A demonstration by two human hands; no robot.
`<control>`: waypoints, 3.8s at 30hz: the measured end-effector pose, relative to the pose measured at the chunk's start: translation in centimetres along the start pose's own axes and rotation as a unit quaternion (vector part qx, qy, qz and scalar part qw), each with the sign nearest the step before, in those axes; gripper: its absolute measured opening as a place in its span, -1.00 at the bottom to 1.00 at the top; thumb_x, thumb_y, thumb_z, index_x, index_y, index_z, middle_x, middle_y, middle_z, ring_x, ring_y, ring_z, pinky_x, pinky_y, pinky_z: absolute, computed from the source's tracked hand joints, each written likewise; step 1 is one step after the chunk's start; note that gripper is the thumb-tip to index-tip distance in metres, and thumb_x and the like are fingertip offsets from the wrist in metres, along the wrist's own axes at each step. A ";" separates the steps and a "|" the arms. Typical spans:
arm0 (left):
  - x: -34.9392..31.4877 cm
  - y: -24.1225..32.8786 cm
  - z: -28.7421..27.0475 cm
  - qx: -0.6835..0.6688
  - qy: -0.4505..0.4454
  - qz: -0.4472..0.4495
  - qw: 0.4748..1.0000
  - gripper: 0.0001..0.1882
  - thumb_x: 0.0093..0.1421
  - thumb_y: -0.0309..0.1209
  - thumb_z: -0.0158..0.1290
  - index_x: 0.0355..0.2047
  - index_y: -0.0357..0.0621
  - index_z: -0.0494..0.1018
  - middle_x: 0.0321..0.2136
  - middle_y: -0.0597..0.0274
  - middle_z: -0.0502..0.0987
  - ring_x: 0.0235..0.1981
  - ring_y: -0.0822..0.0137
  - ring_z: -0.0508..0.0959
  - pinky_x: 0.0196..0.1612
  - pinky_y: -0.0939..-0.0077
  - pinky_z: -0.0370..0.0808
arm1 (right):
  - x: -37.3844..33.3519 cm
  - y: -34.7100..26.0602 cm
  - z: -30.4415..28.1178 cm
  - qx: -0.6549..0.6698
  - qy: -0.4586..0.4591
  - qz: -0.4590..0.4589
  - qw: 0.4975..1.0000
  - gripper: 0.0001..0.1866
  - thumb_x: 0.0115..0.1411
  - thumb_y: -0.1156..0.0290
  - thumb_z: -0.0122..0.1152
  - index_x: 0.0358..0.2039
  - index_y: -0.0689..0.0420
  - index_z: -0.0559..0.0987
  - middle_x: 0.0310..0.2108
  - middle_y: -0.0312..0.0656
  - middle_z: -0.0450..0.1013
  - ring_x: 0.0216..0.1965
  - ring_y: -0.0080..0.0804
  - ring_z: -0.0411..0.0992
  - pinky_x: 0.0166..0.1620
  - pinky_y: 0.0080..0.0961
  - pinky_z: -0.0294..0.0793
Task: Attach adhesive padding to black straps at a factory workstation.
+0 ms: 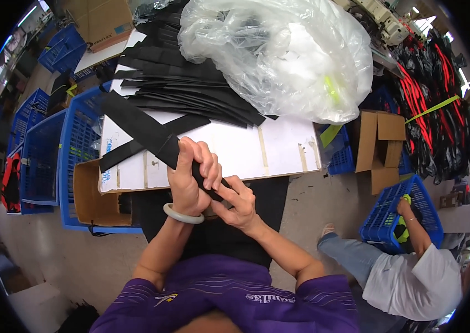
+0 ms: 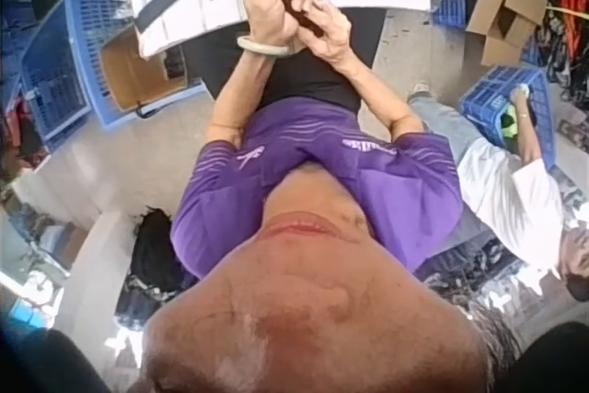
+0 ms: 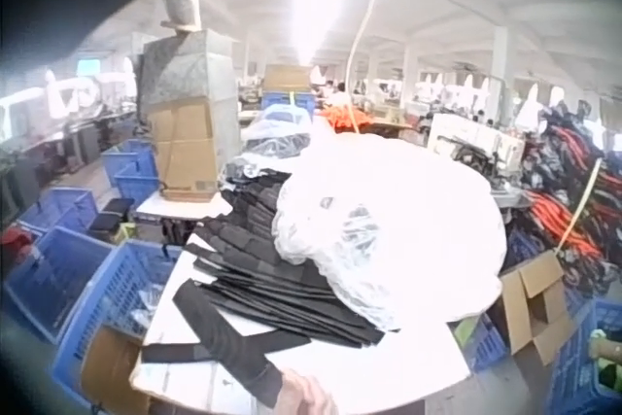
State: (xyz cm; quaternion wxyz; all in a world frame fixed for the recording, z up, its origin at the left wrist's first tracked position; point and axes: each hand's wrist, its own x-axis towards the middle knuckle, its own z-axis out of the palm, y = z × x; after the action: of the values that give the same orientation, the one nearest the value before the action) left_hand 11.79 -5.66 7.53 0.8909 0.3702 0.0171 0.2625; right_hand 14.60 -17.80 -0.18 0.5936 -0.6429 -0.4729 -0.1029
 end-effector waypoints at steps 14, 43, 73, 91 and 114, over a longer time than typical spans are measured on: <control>-1.1 -0.4 -3.7 0.153 0.040 -0.084 0.984 -0.65 0.30 -0.22 0.01 -0.21 -0.33 0.50 -0.29 0.16 0.53 -0.24 0.35 0.51 -0.11 0.46 0.44 | 4.2 -0.7 -4.1 0.120 -0.099 0.339 0.928 -0.83 0.10 0.39 0.28 -0.44 0.27 0.60 -0.67 -0.27 0.46 -0.62 -0.66 0.34 -0.52 -0.58 0.32; -2.2 -8.2 -3.3 0.800 -0.245 0.114 0.535 -0.30 -0.07 -0.45 0.23 0.14 -0.07 0.28 0.08 0.03 0.25 0.17 -0.04 0.22 0.27 -0.02 0.05 | -3.2 6.7 -11.8 -0.354 -0.150 0.065 0.921 -0.38 -0.02 0.27 0.35 0.12 0.01 0.44 0.19 -0.28 0.30 0.26 -0.28 0.19 0.30 -0.17 0.09; -3.4 -12.5 -4.0 0.826 -0.183 0.196 0.496 -0.40 0.09 -0.46 0.02 0.20 -0.09 0.25 0.22 -0.03 0.21 0.29 -0.01 0.15 0.30 0.03 0.01 | -3.8 7.9 -10.9 -0.365 -0.083 0.016 0.927 -0.49 -0.02 0.59 0.21 0.02 0.00 0.53 0.09 -0.32 0.42 0.18 -0.33 0.30 0.26 -0.27 0.09; -3.5 -12.7 -4.7 0.837 -0.167 0.219 0.472 -0.43 0.09 -0.46 0.01 0.17 -0.14 0.28 0.19 -0.05 0.25 0.24 -0.03 0.22 0.26 0.00 0.09 | 7.5 8.1 -12.1 -0.209 -0.205 0.195 0.936 -0.73 -0.04 0.38 0.30 -0.31 0.21 0.60 -0.41 -0.13 0.53 -0.29 -0.29 0.49 -0.15 -0.39 0.45; -3.5 -13.3 -4.4 0.835 -0.163 0.228 0.474 -0.47 0.07 -0.47 -0.01 0.12 -0.16 0.30 0.15 -0.02 0.29 0.23 -0.03 0.24 0.26 -0.03 0.08 | 4.7 10.9 -16.8 -0.207 -0.238 0.266 0.911 -0.70 -0.16 0.34 0.44 -0.54 0.18 0.47 -0.51 -0.34 0.25 -0.51 -0.52 0.19 -0.44 -0.51 0.21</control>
State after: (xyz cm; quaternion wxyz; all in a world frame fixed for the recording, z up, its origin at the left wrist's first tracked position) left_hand 13.83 -12.31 -5.11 0.0564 0.9658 -0.0027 0.2531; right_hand 32.27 -28.28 0.46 0.3225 -0.8590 -0.3794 0.1189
